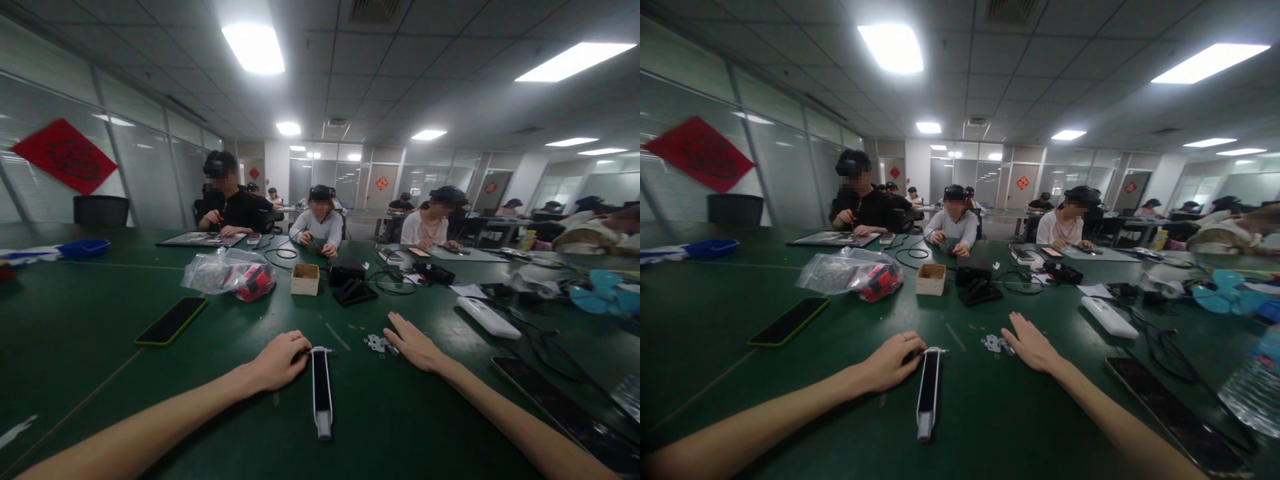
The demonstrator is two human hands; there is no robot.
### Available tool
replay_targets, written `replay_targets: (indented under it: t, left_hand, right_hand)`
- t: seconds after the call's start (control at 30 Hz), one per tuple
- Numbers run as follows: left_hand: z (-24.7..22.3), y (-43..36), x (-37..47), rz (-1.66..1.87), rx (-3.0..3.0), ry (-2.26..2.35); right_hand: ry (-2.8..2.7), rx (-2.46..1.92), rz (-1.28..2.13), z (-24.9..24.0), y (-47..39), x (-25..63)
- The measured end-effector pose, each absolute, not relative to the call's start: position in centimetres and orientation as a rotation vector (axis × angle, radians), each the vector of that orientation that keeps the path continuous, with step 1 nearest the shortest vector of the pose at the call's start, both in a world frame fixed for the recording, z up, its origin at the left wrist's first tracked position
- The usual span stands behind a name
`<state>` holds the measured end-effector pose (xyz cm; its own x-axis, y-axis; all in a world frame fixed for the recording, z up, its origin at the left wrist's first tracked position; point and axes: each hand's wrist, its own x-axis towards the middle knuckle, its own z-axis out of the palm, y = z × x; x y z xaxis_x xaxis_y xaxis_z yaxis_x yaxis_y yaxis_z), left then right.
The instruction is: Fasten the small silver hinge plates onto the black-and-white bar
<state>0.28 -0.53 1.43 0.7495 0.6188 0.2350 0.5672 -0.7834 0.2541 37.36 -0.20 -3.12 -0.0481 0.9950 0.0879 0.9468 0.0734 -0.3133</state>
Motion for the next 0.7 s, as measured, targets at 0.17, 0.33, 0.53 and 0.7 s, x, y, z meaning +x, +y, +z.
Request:
replay_targets:
  t: [0.17,0.33,0.53,0.7]
  left_hand:
    - [1.4,-0.5,0.3,0.485,2.784,0.935]
    - [1.3,-0.4,0.3,0.489,2.795,0.928]
    - [1.1,-0.4,0.3,0.486,2.784,0.939]
    - [1.4,-0.6,0.2,0.489,2.785,0.938]
  right_hand:
    - [-1.987,-2.085,0.192,-2.9,3.5,38.1]
    - [-2.066,-2.018,0.298,-2.8,3.9,37.7]
    - [-2.137,-1.811,0.472,-2.4,0.0,35.1]
    - [-2.099,-1.666,0.522,-1.4,-1.7,33.7]
